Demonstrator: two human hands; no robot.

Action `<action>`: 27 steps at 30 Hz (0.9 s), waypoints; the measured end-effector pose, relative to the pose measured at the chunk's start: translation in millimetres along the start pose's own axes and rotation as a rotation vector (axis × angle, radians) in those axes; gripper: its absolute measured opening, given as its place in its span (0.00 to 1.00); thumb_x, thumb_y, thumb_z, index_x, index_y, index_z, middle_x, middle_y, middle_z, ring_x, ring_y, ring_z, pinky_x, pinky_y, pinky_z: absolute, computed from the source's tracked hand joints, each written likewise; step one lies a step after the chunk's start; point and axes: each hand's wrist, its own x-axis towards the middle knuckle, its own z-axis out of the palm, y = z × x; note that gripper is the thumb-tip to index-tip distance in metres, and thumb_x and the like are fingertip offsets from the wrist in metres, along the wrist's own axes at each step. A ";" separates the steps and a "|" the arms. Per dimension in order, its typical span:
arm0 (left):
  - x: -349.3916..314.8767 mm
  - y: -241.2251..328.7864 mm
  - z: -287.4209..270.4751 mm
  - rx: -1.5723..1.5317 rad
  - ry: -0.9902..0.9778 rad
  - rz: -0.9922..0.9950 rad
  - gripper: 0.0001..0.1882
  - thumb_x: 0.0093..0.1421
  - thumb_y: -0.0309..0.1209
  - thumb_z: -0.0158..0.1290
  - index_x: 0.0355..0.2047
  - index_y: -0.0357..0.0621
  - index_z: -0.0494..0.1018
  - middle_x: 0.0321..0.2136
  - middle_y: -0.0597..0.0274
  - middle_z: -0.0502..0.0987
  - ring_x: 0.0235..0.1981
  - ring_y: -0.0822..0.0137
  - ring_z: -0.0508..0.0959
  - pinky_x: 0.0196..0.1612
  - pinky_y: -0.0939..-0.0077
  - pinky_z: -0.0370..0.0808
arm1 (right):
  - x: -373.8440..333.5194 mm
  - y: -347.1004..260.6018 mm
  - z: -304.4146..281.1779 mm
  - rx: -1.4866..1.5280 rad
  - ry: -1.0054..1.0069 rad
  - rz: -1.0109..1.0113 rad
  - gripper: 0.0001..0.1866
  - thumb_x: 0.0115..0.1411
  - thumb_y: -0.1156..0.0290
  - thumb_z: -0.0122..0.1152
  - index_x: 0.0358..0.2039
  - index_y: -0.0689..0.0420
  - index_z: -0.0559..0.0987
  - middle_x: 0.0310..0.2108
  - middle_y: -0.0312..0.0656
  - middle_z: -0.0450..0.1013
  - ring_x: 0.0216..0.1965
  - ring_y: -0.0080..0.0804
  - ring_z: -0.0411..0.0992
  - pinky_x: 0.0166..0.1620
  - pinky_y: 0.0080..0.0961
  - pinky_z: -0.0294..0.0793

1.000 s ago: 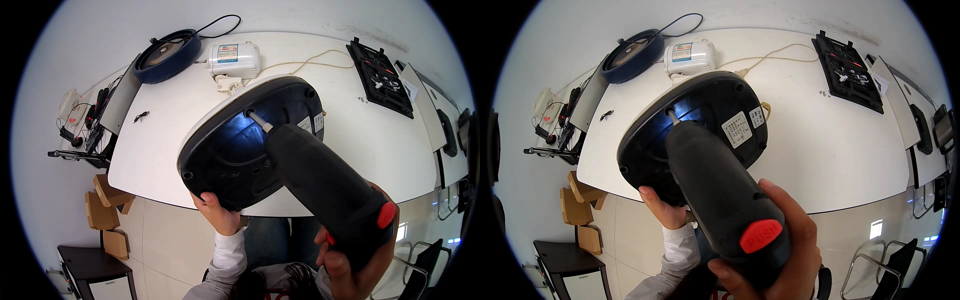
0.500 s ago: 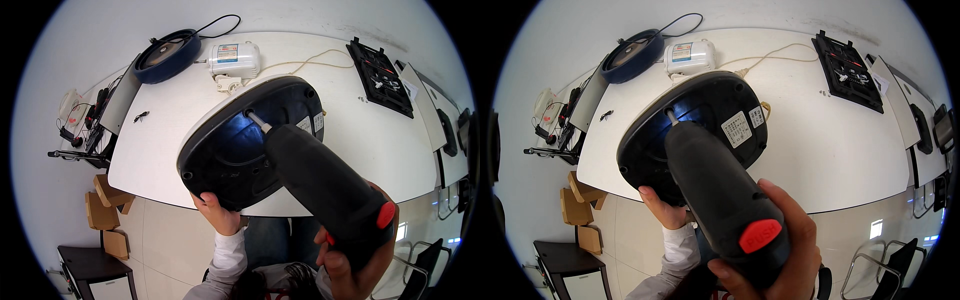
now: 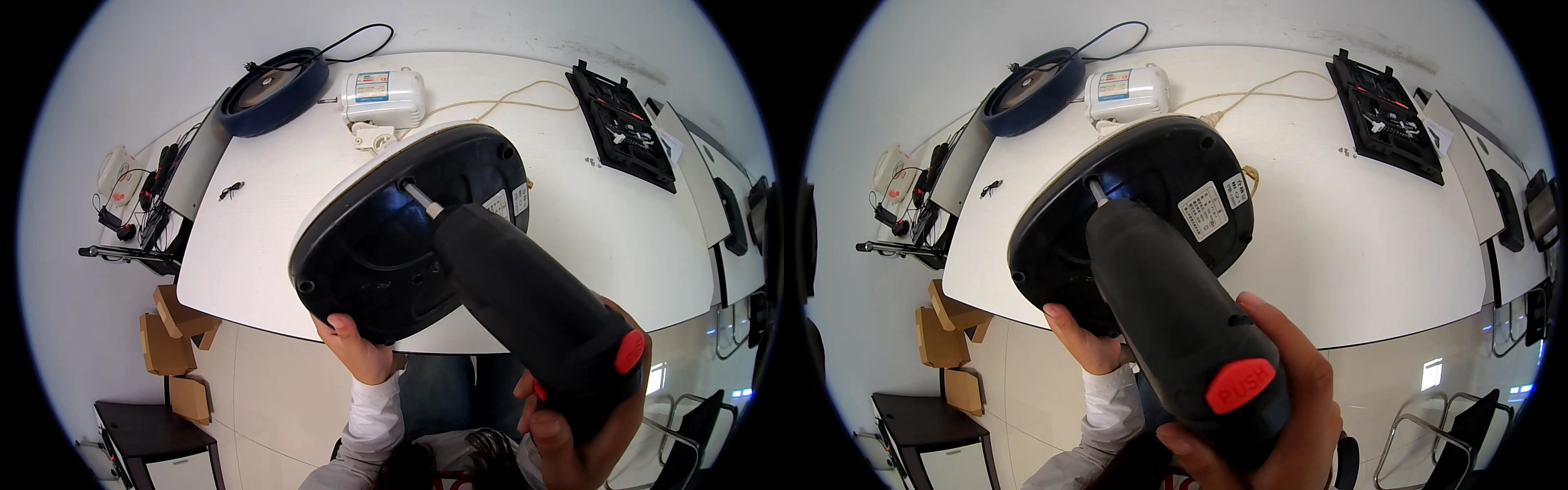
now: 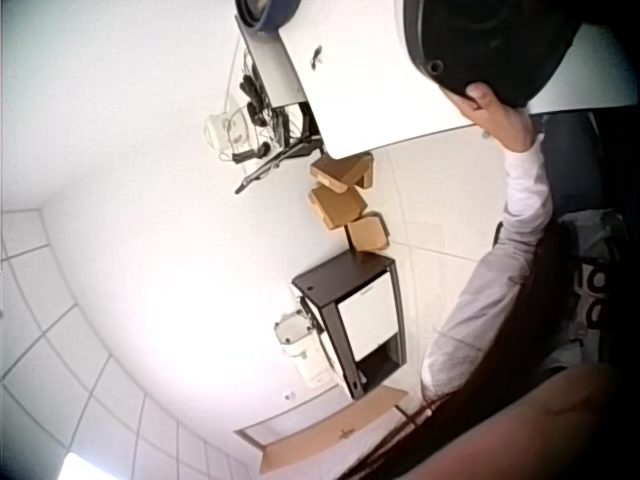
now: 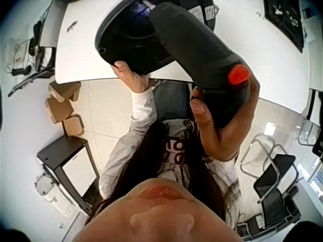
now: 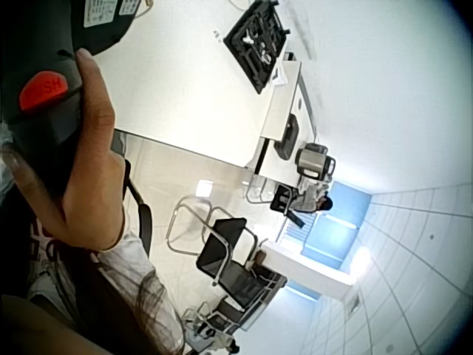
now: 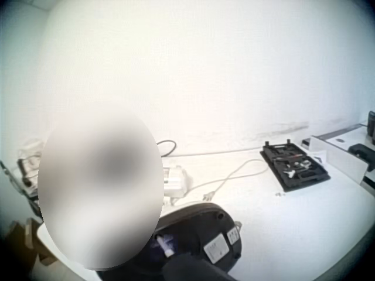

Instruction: The person uses a cordless electric screwdriver to remove multiple screws from the underside of a black appliance base. The person holds the base steady with one hand while operating the tool with the other, then sets the base down on the table.

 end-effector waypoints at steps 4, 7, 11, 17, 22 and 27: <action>0.3 -0.3 1.0 -0.005 -0.006 0.004 0.44 0.53 0.60 0.53 0.56 0.35 0.58 0.49 0.54 0.68 0.47 0.62 0.73 0.48 0.70 0.72 | 0.5 -1.9 0.0 0.004 0.000 0.008 0.35 0.53 0.66 0.65 0.55 0.66 0.58 0.31 0.44 0.71 0.29 0.27 0.71 0.35 0.20 0.71; 0.0 -0.3 0.6 -0.009 -0.010 0.007 0.44 0.53 0.60 0.53 0.56 0.35 0.58 0.49 0.54 0.68 0.47 0.62 0.73 0.48 0.70 0.72 | -0.5 -2.3 0.9 0.015 0.012 0.014 0.36 0.53 0.66 0.65 0.55 0.67 0.58 0.31 0.44 0.71 0.29 0.27 0.71 0.35 0.20 0.71; 0.3 -2.3 -0.7 -0.004 -0.001 0.012 0.44 0.53 0.60 0.53 0.56 0.35 0.58 0.49 0.54 0.69 0.48 0.62 0.73 0.48 0.70 0.72 | -0.8 1.6 -1.1 0.003 0.000 -0.010 0.37 0.53 0.65 0.66 0.56 0.67 0.57 0.31 0.44 0.71 0.29 0.27 0.71 0.35 0.20 0.71; 0.2 -2.0 -1.2 -0.012 -0.003 0.007 0.44 0.53 0.60 0.53 0.56 0.35 0.58 0.50 0.54 0.69 0.48 0.63 0.73 0.49 0.71 0.72 | -1.3 2.4 -0.7 0.029 0.002 -0.011 0.38 0.53 0.65 0.66 0.56 0.68 0.57 0.32 0.45 0.71 0.30 0.28 0.71 0.36 0.21 0.71; 0.5 -2.9 0.1 -0.003 -0.009 0.016 0.44 0.53 0.60 0.53 0.57 0.35 0.58 0.50 0.54 0.68 0.48 0.63 0.73 0.49 0.71 0.72 | -1.5 1.0 0.2 0.048 0.023 -0.001 0.38 0.53 0.65 0.66 0.56 0.68 0.57 0.32 0.45 0.71 0.30 0.28 0.71 0.36 0.21 0.71; -0.6 -2.2 -1.0 -0.018 0.002 0.011 0.44 0.53 0.60 0.53 0.57 0.36 0.58 0.50 0.54 0.68 0.48 0.62 0.73 0.49 0.70 0.72 | -1.6 5.0 -0.3 0.051 -0.001 -0.010 0.38 0.53 0.65 0.66 0.56 0.68 0.57 0.32 0.44 0.71 0.30 0.27 0.71 0.36 0.21 0.71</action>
